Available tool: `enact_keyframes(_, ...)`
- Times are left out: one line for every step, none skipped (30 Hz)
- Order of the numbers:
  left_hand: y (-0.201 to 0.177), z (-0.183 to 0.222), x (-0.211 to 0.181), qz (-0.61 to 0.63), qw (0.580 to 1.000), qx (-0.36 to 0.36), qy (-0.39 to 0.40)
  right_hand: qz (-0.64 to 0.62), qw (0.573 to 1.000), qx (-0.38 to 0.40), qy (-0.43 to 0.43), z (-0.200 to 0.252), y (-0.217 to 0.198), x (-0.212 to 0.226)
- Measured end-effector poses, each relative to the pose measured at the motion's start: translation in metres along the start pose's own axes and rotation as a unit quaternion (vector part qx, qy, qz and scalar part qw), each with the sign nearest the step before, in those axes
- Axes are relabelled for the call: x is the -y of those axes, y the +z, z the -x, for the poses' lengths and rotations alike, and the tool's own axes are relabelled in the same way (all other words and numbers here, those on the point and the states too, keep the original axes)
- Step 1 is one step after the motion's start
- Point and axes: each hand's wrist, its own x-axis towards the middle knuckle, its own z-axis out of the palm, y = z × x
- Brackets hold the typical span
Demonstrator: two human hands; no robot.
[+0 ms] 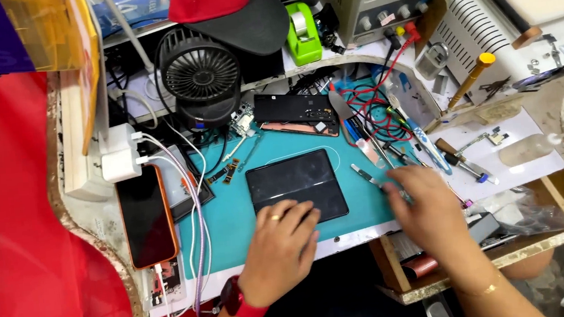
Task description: Applying adhesive to a foldable smartphone screen and pressing it into place during a repair.
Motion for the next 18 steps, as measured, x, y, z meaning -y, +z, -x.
enact_keyframes(0.004,-0.004,0.000,-0.013,0.999,0.038,0.027,0.001,0.997,0.040,-0.068,-0.010,0.008,0.013)
enact_keyframes(0.007,-0.008,-0.001,-0.013,0.999,0.040,0.022,-0.002,0.997,0.045,-0.068,-0.014,0.014,0.016)
enact_keyframes(0.010,-0.012,-0.001,-0.020,0.998,0.039,0.040,0.021,0.994,0.072,-0.076,-0.018,0.019,0.019)
enact_keyframes(0.014,-0.017,0.000,-0.026,0.997,0.038,0.060,0.045,0.991,0.099,-0.083,-0.022,0.025,0.022)
enact_keyframes(0.017,-0.015,-0.001,-0.024,0.997,0.040,0.057,0.044,0.990,0.103,-0.082,-0.017,0.030,0.021)
enact_keyframes(0.020,-0.016,-0.001,-0.034,0.996,0.048,0.065,0.036,0.992,0.100,-0.068,-0.015,0.035,0.019)
enact_keyframes(0.023,-0.017,-0.002,-0.045,0.995,0.056,0.072,0.028,0.993,0.097,-0.054,-0.014,0.039,0.016)
enact_keyframes(0.023,-0.022,0.001,-0.047,0.995,0.053,0.076,0.029,0.994,0.093,-0.055,-0.018,0.037,0.016)
enact_keyframes(0.024,-0.027,0.004,-0.056,0.993,0.054,0.087,0.003,0.994,0.091,-0.052,-0.021,0.036,0.016)
enact_keyframes(0.024,-0.025,0.003,-0.060,0.992,0.061,0.093,-0.025,0.994,0.098,-0.044,-0.018,0.033,0.018)
enact_keyframes(0.023,-0.022,0.002,-0.057,0.992,0.065,0.091,-0.025,0.994,0.103,-0.041,-0.013,0.030,0.021)
enact_keyframes(0.022,-0.024,0.003,-0.045,0.992,0.078,0.090,-0.059,0.992,0.112,0.010,-0.013,0.027,0.021)
enact_keyframes(0.021,-0.026,0.004,-0.033,0.991,0.091,0.089,-0.093,0.986,0.122,0.061,-0.014,0.023,0.020)
enact_keyframes(0.021,-0.021,0.000,-0.030,0.991,0.093,0.090,-0.091,0.986,0.122,0.065,-0.004,0.026,0.021)
enact_keyframes(0.020,-0.015,-0.004,-0.023,0.992,0.088,0.089,-0.105,0.968,0.167,0.152,0.006,0.027,0.023)
enact_keyframes(0.022,-0.019,-0.002,-0.026,0.993,0.071,0.095,-0.118,0.946,0.199,0.226,0.004,0.033,0.018)
enact_keyframes(0.027,-0.037,0.012,-0.033,0.992,0.061,0.103,-0.117,0.951,0.187,0.218,-0.022,0.035,0.020)
enact_keyframes(0.029,-0.032,0.010,-0.029,0.992,0.079,0.095,-0.116,0.942,0.193,0.250,-0.020,0.030,0.029)
